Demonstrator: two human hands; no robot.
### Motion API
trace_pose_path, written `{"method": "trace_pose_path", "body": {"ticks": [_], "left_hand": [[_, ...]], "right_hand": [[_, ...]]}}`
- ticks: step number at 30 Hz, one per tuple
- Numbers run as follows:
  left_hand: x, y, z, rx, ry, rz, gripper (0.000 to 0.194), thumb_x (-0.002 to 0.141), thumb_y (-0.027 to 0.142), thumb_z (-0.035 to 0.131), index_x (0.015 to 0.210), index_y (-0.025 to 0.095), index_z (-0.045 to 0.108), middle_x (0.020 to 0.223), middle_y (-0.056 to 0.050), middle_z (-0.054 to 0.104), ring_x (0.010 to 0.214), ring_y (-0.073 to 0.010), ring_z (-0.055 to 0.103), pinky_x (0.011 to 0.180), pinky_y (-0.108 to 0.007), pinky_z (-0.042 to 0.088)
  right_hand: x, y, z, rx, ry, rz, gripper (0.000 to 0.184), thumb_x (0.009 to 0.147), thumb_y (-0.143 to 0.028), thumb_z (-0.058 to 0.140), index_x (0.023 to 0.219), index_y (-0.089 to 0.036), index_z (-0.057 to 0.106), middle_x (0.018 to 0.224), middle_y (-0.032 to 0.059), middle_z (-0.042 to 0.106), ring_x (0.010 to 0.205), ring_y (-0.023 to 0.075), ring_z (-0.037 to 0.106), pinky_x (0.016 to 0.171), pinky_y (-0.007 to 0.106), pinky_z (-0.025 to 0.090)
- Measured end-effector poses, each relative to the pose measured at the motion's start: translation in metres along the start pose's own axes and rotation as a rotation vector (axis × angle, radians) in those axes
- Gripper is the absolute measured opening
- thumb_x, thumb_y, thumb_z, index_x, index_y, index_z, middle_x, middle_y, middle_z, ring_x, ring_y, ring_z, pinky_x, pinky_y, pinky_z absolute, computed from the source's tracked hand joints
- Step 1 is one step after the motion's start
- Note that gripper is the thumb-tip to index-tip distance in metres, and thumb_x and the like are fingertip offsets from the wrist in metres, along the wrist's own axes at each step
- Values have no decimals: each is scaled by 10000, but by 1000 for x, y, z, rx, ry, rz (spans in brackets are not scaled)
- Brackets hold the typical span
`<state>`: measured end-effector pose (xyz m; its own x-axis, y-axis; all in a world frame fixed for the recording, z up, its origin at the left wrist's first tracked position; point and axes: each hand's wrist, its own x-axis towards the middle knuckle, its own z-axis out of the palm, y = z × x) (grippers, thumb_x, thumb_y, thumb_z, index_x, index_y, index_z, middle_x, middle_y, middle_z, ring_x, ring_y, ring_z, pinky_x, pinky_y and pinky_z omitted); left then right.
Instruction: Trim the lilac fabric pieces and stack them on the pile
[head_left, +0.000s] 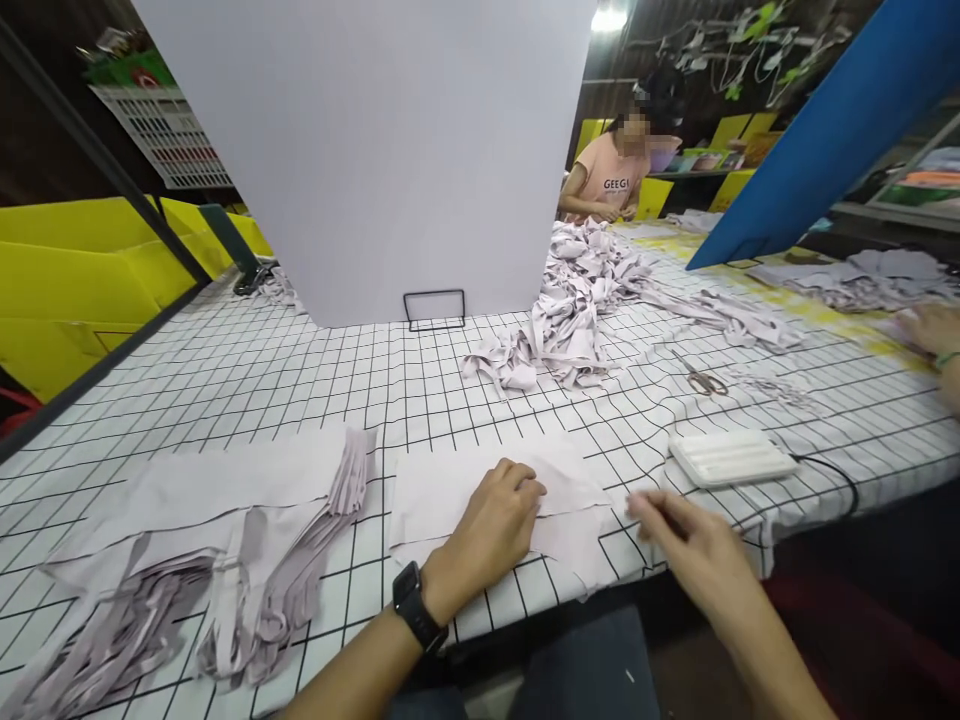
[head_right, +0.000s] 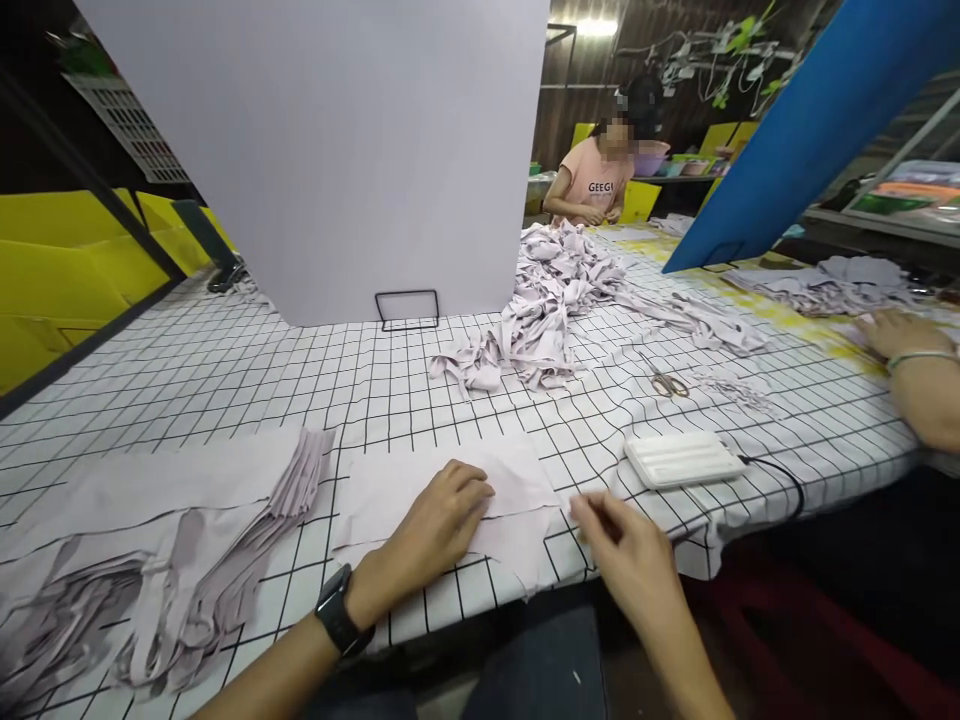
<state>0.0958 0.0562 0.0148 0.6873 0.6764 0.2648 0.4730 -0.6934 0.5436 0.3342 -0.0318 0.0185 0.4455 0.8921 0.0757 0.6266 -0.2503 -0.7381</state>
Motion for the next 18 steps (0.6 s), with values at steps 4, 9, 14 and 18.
{"method": "trace_pose_path", "body": {"ticks": [4, 9, 14, 18], "left_hand": [[12, 16, 16, 23, -83, 92, 172, 963, 110, 535, 1081, 179, 640, 1243, -108, 628, 1153, -255, 548, 972, -421, 535], [16, 28, 30, 66, -142, 101, 157, 975, 224, 579, 1120, 178, 617, 1243, -120, 595, 1192, -282, 511, 1012, -459, 489], [12, 28, 37, 96, -150, 94, 341, 969, 412, 610, 1230, 197, 566, 1332, -122, 543, 1238, -296, 479, 1057, -465, 451], [9, 25, 41, 125, -125, 100, 411, 990, 473, 553, 1305, 210, 532, 1394, -137, 518, 1287, -306, 454, 1096, -499, 417]], "right_hand": [[-71, 39, 23, 225, -299, 231, 460, 794, -650, 643, 769, -211, 778, 749, 76, 786, 719, 272, 747, 643, 295, 583], [-90, 37, 62, 459, -229, 168, 488, 747, -638, 705, 918, -186, 771, 887, 96, 776, 855, 269, 720, 767, 312, 580], [-94, 27, 63, 481, -312, 109, 462, 834, -649, 633, 775, -203, 735, 781, 44, 715, 819, 243, 668, 784, 319, 538], [-109, 27, 44, 410, -325, 73, 441, 892, -619, 585, 783, -216, 726, 801, 52, 720, 833, 246, 672, 817, 328, 514]]}}
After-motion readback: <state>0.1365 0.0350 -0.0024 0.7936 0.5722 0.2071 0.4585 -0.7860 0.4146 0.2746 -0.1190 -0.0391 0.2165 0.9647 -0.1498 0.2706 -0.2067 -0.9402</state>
